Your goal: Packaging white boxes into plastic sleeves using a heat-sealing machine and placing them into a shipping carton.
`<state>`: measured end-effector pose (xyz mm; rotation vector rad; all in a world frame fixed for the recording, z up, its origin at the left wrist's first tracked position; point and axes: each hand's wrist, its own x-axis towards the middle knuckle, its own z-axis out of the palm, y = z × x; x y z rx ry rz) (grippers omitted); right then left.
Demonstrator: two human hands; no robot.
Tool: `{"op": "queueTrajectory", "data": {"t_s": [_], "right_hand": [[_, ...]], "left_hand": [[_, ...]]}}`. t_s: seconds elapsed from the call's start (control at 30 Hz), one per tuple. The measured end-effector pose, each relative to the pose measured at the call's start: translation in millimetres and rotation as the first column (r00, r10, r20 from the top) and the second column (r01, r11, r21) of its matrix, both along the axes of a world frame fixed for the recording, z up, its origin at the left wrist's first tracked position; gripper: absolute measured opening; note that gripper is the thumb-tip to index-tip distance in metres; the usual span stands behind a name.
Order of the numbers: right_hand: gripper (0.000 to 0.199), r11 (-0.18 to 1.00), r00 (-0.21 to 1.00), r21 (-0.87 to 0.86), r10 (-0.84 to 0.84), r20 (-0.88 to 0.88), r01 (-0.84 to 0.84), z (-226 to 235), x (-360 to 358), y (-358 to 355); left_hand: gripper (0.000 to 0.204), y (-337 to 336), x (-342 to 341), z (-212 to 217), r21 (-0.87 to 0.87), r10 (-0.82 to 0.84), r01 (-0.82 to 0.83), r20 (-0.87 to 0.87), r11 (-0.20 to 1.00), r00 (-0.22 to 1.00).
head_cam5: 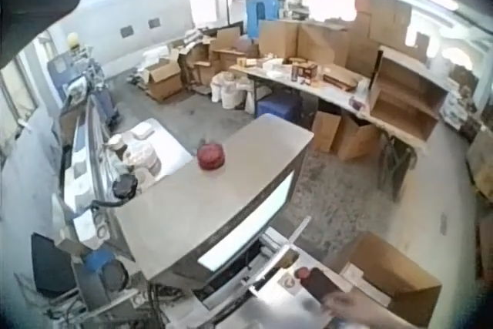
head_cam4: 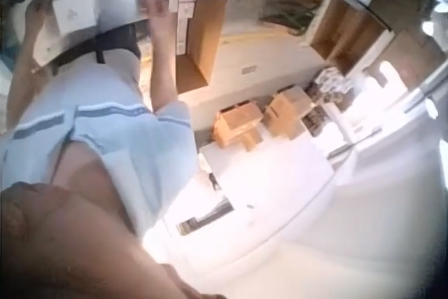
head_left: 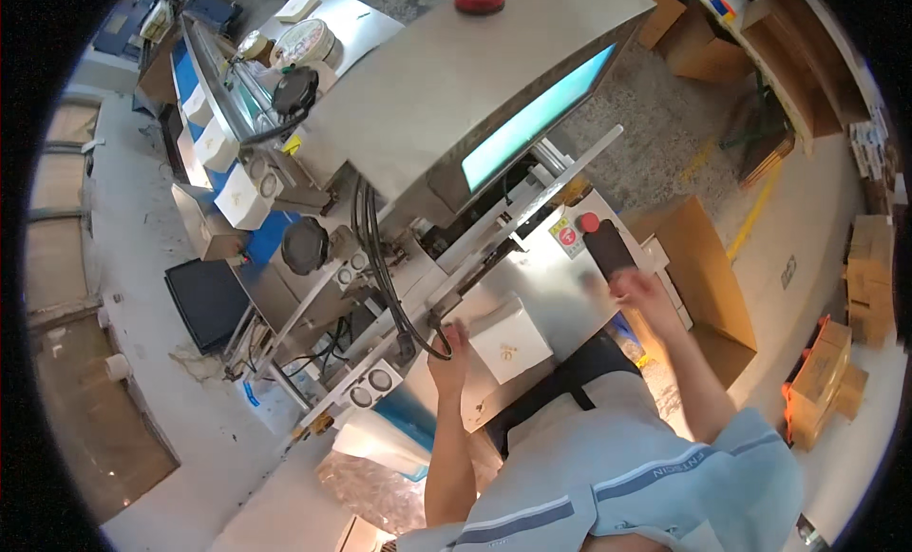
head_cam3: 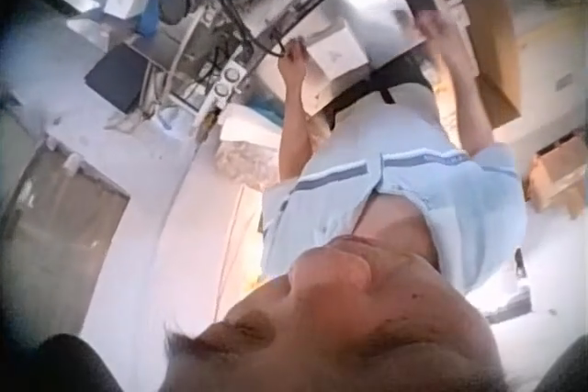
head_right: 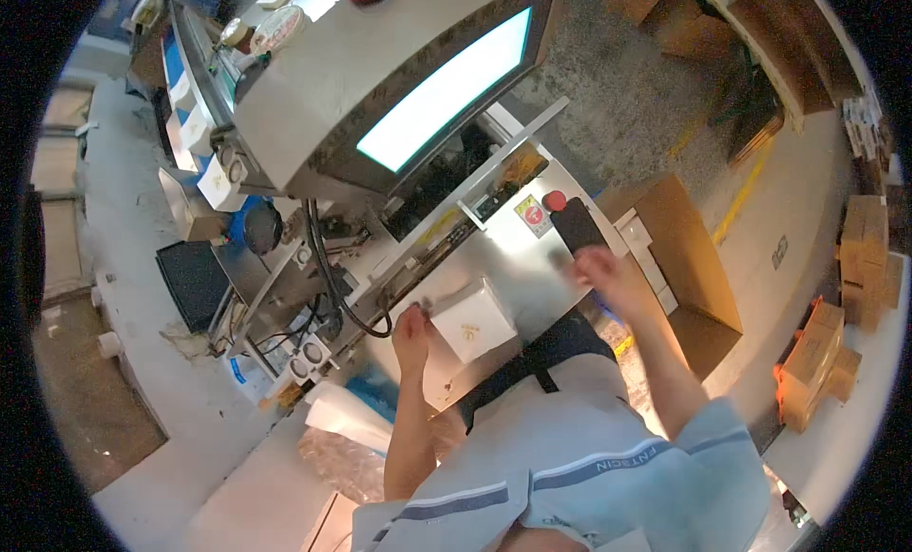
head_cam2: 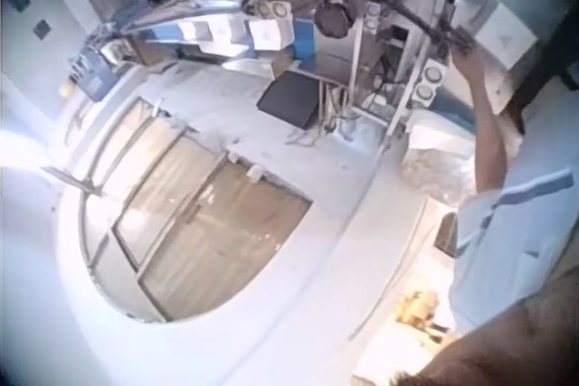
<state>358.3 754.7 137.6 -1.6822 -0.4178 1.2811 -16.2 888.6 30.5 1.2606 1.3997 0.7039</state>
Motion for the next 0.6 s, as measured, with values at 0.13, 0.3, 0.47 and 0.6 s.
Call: {"op": "queueTrajectory", "data": {"t_s": [0.13, 0.3, 0.47, 0.6], "right_hand": [[0.059, 0.958, 0.961, 0.093, 0.262, 0.087, -0.27, -65, -91, -8], [0.059, 0.822, 0.698, 0.045, 0.451, 0.556, -0.567, -88, -147, 27], [0.076, 0.873, 0.945, 0.363, 0.318, 0.082, -0.325, -124, -151, 3], [0.09, 0.818, 0.938, 0.511, 0.34, -0.063, -0.262, -138, -143, -19]], "left_hand": [[0.045, -13, 1, 4, -0.461, 0.129, -0.02, 0.207, 0.887, 0.97], [0.048, -43, 30, 16, -0.04, -0.036, 0.036, -0.016, 0.999, 0.999], [0.04, -69, 32, -4, 0.24, -0.012, 0.063, -0.208, 0.969, 0.978], [0.038, -107, 30, -12, 0.273, -0.012, 0.04, -0.105, 0.961, 0.994]]}}
